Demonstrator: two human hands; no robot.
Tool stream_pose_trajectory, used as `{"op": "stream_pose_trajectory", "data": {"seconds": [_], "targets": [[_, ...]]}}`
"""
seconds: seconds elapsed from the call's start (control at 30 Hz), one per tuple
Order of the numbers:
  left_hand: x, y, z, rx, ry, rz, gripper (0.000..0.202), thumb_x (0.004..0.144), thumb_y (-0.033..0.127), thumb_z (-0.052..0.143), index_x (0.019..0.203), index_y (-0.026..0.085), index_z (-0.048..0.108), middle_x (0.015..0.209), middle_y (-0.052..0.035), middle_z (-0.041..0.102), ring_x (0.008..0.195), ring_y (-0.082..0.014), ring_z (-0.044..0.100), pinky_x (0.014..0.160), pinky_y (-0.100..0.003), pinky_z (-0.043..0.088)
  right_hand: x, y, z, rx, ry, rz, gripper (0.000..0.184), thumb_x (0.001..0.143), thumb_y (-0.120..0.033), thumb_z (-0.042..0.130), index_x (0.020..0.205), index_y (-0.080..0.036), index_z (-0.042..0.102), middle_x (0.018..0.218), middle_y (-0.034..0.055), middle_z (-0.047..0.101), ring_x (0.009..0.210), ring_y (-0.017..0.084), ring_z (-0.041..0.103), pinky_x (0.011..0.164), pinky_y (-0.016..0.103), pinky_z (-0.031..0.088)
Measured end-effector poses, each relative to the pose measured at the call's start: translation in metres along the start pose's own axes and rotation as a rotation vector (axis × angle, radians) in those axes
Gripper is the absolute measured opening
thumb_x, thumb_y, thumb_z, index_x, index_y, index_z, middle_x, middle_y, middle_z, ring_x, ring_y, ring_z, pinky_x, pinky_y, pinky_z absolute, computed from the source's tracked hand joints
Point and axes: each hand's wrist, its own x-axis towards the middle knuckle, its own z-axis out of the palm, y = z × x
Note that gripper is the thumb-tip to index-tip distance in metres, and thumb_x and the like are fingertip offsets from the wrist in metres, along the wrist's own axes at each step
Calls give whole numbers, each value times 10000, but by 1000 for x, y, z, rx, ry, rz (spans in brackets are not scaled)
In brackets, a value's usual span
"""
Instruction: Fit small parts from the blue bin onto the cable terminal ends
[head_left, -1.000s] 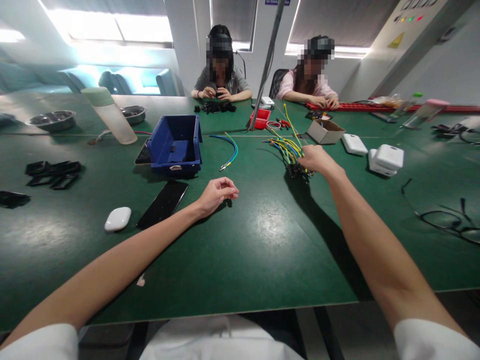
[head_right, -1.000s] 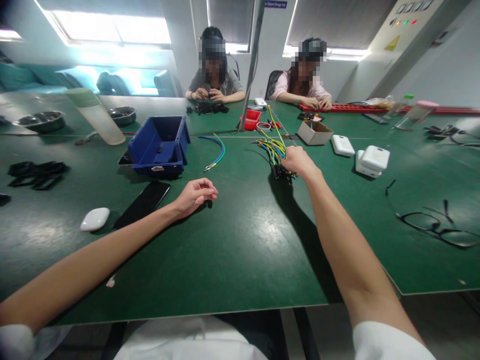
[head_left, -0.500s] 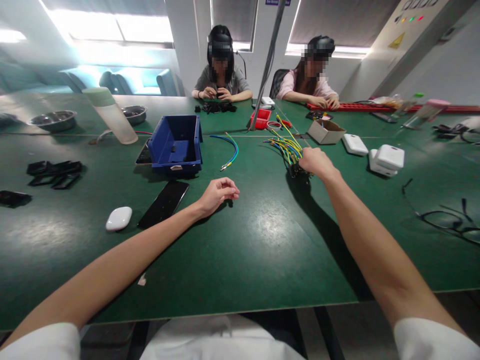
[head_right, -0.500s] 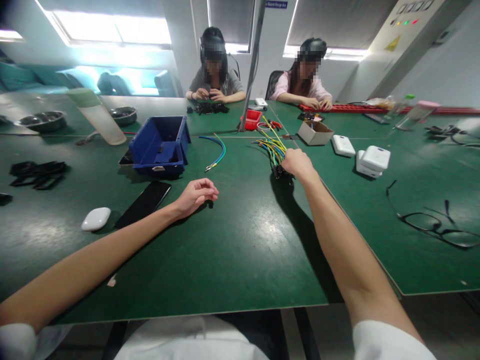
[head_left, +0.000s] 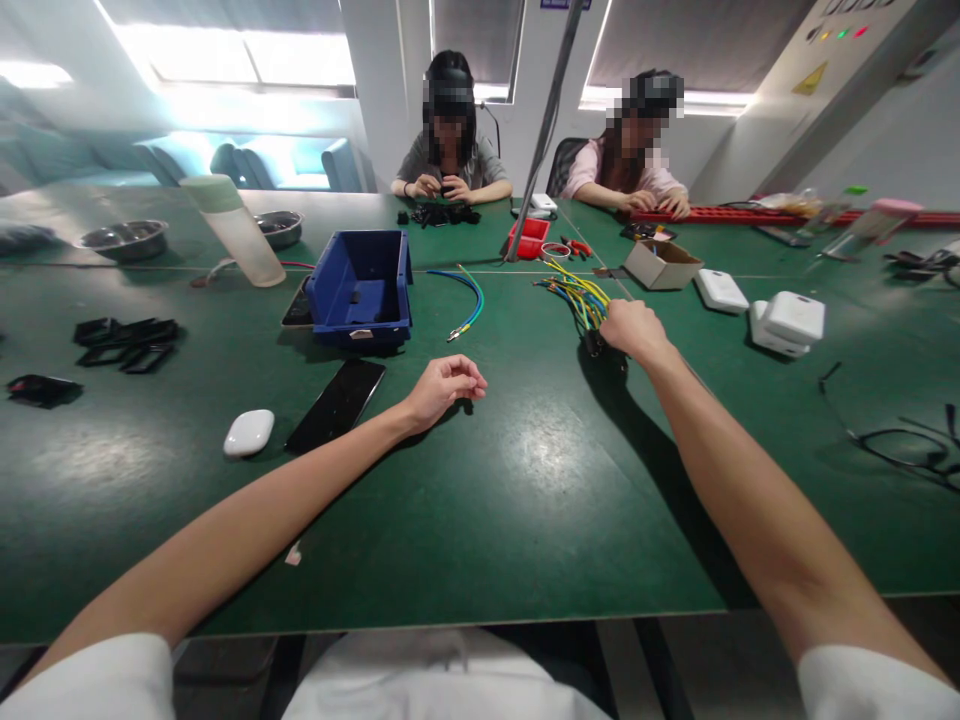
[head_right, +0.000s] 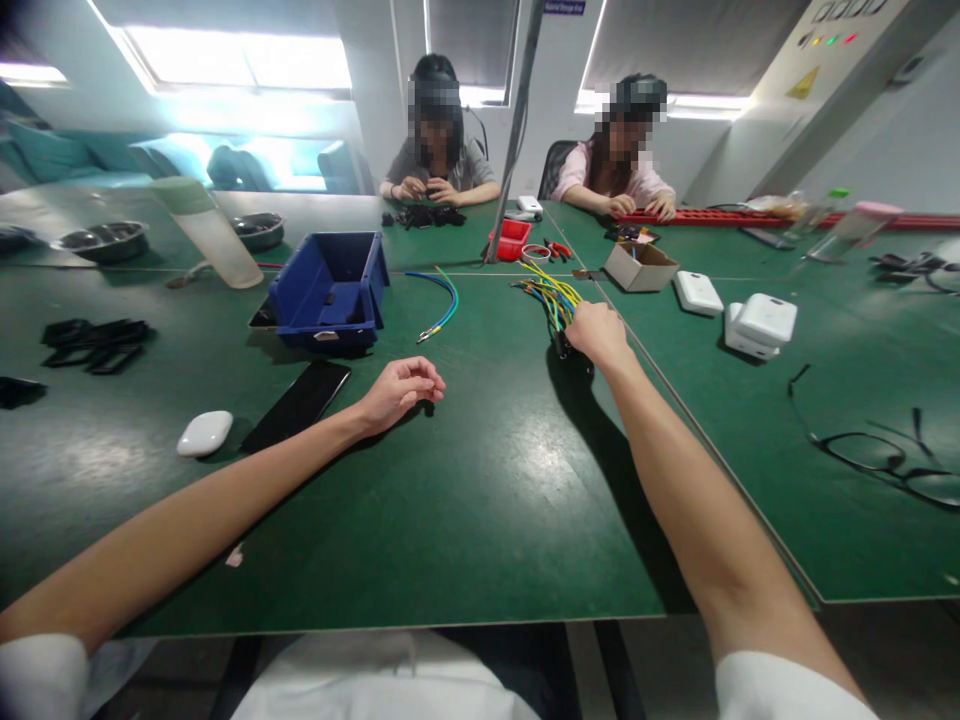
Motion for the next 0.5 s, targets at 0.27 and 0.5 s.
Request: {"op": "stream_pose_trajectory", "data": {"seconds": [0.27,0.5], "targets": [[-1,-2,1,41,-6,11,141,677,185,710,759,119,616,769,-64,684,660,-140,646,674,-283,489,5,3,7,61,-15,29,420,875,-177,407,1193,0,615,1127,308,622,1042,386,636,850,432,491],[-1,24,2,185,57,186,128,710,222,699,768,137,624,741,-48,686,649,-142,641,674,-286,507,6,3,9,82,-7,30,414,875,-190,428,1186,3,622,1117,310,627,1034,375,635,857,427,491]]}}
